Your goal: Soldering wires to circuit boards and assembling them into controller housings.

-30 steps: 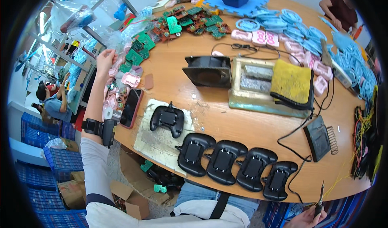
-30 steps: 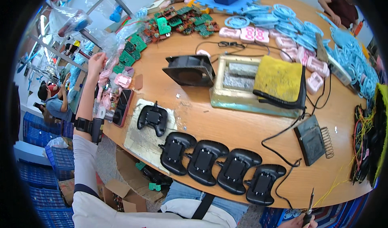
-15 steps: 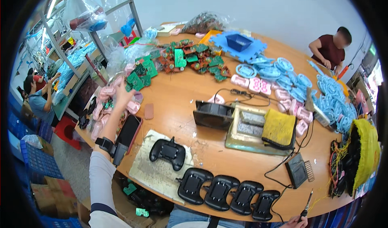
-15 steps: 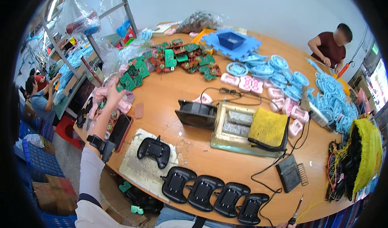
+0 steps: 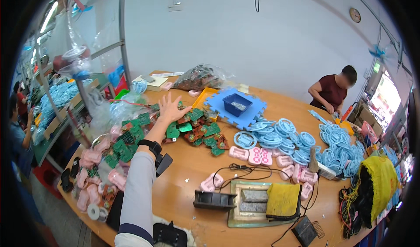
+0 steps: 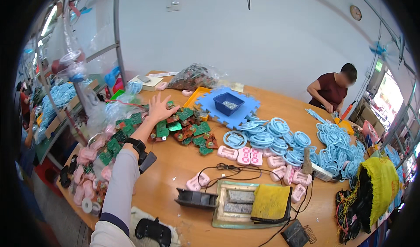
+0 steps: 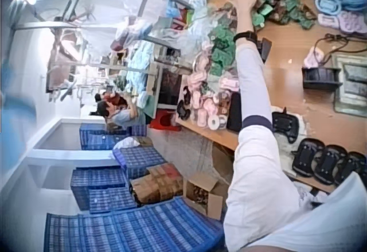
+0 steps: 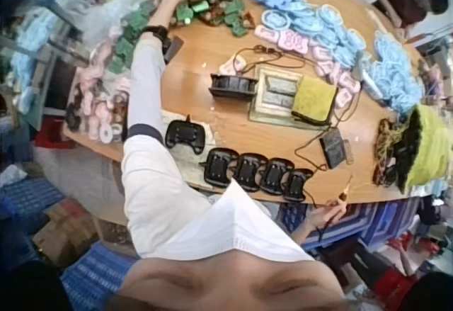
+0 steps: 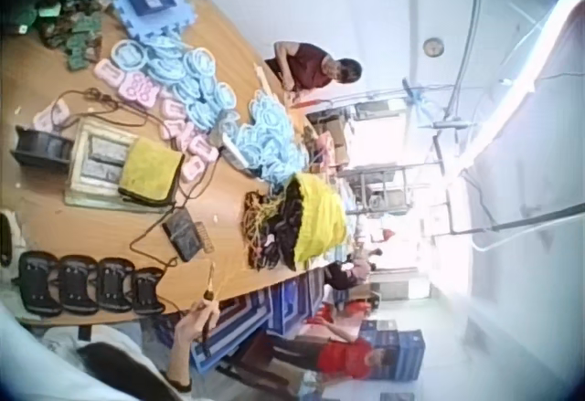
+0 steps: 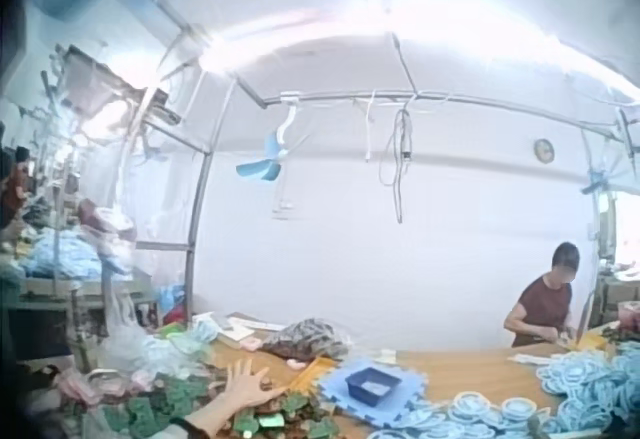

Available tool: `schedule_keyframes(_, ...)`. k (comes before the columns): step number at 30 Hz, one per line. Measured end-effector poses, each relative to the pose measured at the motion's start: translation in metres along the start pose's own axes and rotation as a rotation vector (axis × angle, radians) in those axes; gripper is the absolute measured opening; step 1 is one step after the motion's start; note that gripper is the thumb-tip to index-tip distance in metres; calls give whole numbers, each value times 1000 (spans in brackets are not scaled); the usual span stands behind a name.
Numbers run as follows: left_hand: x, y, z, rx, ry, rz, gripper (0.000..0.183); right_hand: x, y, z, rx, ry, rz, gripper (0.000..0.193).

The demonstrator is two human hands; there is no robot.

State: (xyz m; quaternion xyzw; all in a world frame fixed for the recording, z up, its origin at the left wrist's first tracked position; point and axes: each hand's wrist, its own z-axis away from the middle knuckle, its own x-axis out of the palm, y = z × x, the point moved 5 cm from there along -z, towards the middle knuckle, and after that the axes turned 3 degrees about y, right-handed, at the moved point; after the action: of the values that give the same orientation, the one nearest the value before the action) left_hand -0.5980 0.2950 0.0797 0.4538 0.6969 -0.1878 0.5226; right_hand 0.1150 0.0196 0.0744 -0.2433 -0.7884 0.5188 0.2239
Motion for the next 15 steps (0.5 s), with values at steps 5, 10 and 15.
schedule_keyframes(5, 24, -1, -45, -17, -173, -13, 89, 19, -2, 6, 89, -28, 62, 20)
schedule_keyframes(10, 60, -13, -67, 3, -580, 248, 80, 47, -13, 9, 19, -47, 249, 21)
schedule_keyframes(15, 48, -22, -46, 133, -696, 200, 66, 55, -17, 10, 42, -102, 259, 22)
